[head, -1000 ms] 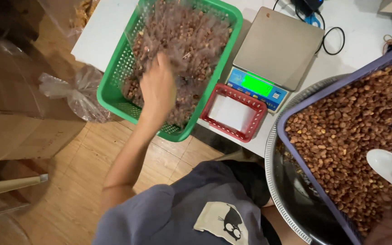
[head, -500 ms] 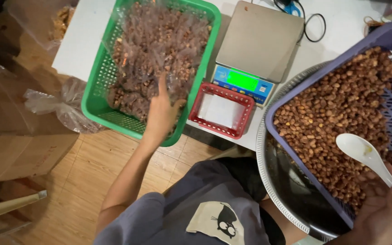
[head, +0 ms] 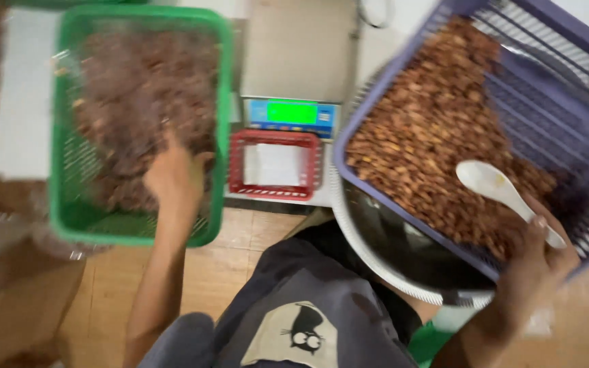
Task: Scooping roasted peanuts into small plastic bags, weighing them on a digital scale, and placing them into a storage basket.
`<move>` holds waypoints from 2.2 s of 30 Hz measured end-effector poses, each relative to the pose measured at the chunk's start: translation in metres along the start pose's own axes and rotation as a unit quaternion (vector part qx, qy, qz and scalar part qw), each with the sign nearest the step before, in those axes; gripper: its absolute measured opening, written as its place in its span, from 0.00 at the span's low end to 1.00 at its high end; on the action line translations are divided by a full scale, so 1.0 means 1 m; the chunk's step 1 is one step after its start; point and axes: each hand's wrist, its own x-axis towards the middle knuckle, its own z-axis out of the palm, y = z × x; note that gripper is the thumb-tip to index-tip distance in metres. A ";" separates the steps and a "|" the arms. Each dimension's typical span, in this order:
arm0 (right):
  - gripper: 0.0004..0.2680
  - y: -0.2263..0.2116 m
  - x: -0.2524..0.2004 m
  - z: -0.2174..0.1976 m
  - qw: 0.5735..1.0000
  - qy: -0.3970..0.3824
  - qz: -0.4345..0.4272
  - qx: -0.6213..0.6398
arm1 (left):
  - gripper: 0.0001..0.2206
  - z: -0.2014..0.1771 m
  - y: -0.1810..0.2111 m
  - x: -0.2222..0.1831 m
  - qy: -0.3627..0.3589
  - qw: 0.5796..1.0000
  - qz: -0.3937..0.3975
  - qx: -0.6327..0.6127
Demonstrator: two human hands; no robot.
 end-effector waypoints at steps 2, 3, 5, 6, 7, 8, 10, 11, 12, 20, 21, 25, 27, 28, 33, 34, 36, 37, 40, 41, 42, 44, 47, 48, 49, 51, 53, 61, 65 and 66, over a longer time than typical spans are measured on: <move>0.14 0.007 0.002 -0.007 1.000 0.015 -0.005 0.003 | 0.32 -0.001 0.017 -0.031 0.194 0.974 0.119 -0.017; 0.16 0.012 0.003 -0.011 1.000 0.010 -0.017 0.015 | 0.27 0.000 0.022 -0.047 0.383 0.899 0.208 -0.045; 0.14 0.011 -0.003 -0.019 0.998 0.041 -0.046 -0.018 | 0.17 0.079 0.052 -0.030 0.329 0.891 0.312 0.030; 0.12 0.011 -0.005 -0.020 0.995 0.053 -0.077 -0.042 | 0.16 0.117 0.065 -0.022 0.278 0.869 0.393 0.112; 0.12 0.009 -0.011 -0.023 0.994 0.063 -0.074 -0.046 | 0.16 0.121 0.075 -0.030 0.278 0.865 0.404 0.110; 0.12 0.008 -0.014 -0.026 0.983 0.094 -0.096 -0.123 | 0.17 0.125 0.084 -0.038 0.182 0.889 0.421 0.009; 0.12 0.012 -0.017 -0.027 0.964 0.130 -0.113 -0.201 | 0.19 0.133 0.095 -0.043 0.080 0.892 0.436 -0.091; 0.11 0.018 -0.016 -0.025 0.972 0.115 -0.086 -0.184 | 0.18 0.138 0.096 -0.040 0.099 0.888 0.443 -0.073; 0.11 0.024 -0.014 -0.024 0.980 0.096 -0.060 -0.166 | 0.16 0.143 0.095 -0.038 0.118 0.886 0.446 -0.056; 0.15 0.006 0.009 0.027 0.998 0.011 -0.057 0.002 | 0.17 0.154 0.074 -0.035 0.143 0.860 0.490 -0.001; 0.17 0.016 0.014 0.031 0.996 -0.014 -0.037 0.080 | 0.19 0.147 0.075 -0.038 0.111 0.879 0.463 -0.027; 0.18 0.002 0.023 0.056 0.994 -0.046 -0.037 0.087 | 0.12 0.154 0.082 -0.041 0.203 0.883 0.417 0.064; 0.13 0.008 0.040 0.061 0.975 -0.088 0.095 0.179 | 0.10 0.166 0.080 -0.037 0.179 0.879 0.441 0.022; 0.13 0.016 0.043 0.059 0.975 -0.089 0.092 0.181 | 0.10 0.164 0.076 -0.039 0.183 0.879 0.440 0.021; 0.07 0.020 0.047 0.050 0.918 -0.022 0.194 0.344 | 0.06 0.154 0.062 -0.048 0.213 0.852 0.478 -0.015; 0.07 0.015 0.044 0.048 0.918 -0.023 0.193 0.345 | 0.06 0.162 0.061 -0.041 0.214 0.852 0.477 -0.015; 0.09 0.006 0.037 0.042 0.941 -0.066 0.151 0.295 | 0.04 0.179 0.059 -0.028 0.166 0.887 0.420 -0.091; 0.09 0.010 0.037 0.041 0.941 -0.066 0.152 0.294 | 0.04 0.152 0.066 -0.034 0.166 0.888 0.420 -0.091; 0.12 0.019 0.036 0.033 0.961 -0.061 0.108 0.247 | 0.15 0.082 0.084 -0.051 0.079 0.888 0.255 -0.375; 0.13 0.020 0.036 0.030 0.961 -0.066 0.108 0.246 | 0.09 0.064 0.086 -0.056 0.059 0.859 0.238 -0.450; 0.13 0.022 0.034 0.028 0.961 -0.072 0.110 0.245 | 0.05 0.046 0.087 -0.061 0.039 0.824 0.220 -0.520; 0.13 0.000 0.027 0.028 0.957 -0.072 0.114 0.257 | 0.06 0.016 0.110 -0.081 0.060 0.762 0.270 -0.586; 0.13 -0.034 0.014 0.027 0.957 -0.073 0.117 0.254 | 0.04 0.005 0.147 -0.101 0.122 0.679 0.436 -0.578; 0.12 -0.045 0.009 0.026 0.962 -0.074 0.115 0.237 | 0.04 0.007 0.160 -0.105 0.159 0.655 0.545 -0.499; 0.12 -0.049 0.007 0.027 0.962 -0.073 0.114 0.239 | 0.04 0.002 0.173 -0.112 0.160 0.654 0.546 -0.499; 0.12 -0.055 0.001 0.024 0.974 -0.083 0.078 0.198 | 0.05 -0.007 0.201 -0.131 0.286 0.487 0.719 -0.406; 0.12 -0.071 -0.003 0.022 0.981 -0.089 0.055 0.160 | 0.07 -0.013 0.210 -0.142 0.308 0.486 0.732 -0.365; 0.09 -0.100 0.011 0.011 0.946 -0.244 -0.214 -0.008 | 0.47 -0.034 0.217 -0.133 -0.052 0.580 0.716 -0.385; 0.06 -0.082 0.054 0.020 0.938 -0.188 -0.289 0.024 | 0.49 -0.050 0.204 -0.111 -0.195 0.569 0.546 -0.583; 0.08 -0.082 0.064 0.025 0.955 -0.122 -0.272 -0.001 | 0.49 -0.047 0.201 -0.101 -0.196 0.540 0.528 -0.625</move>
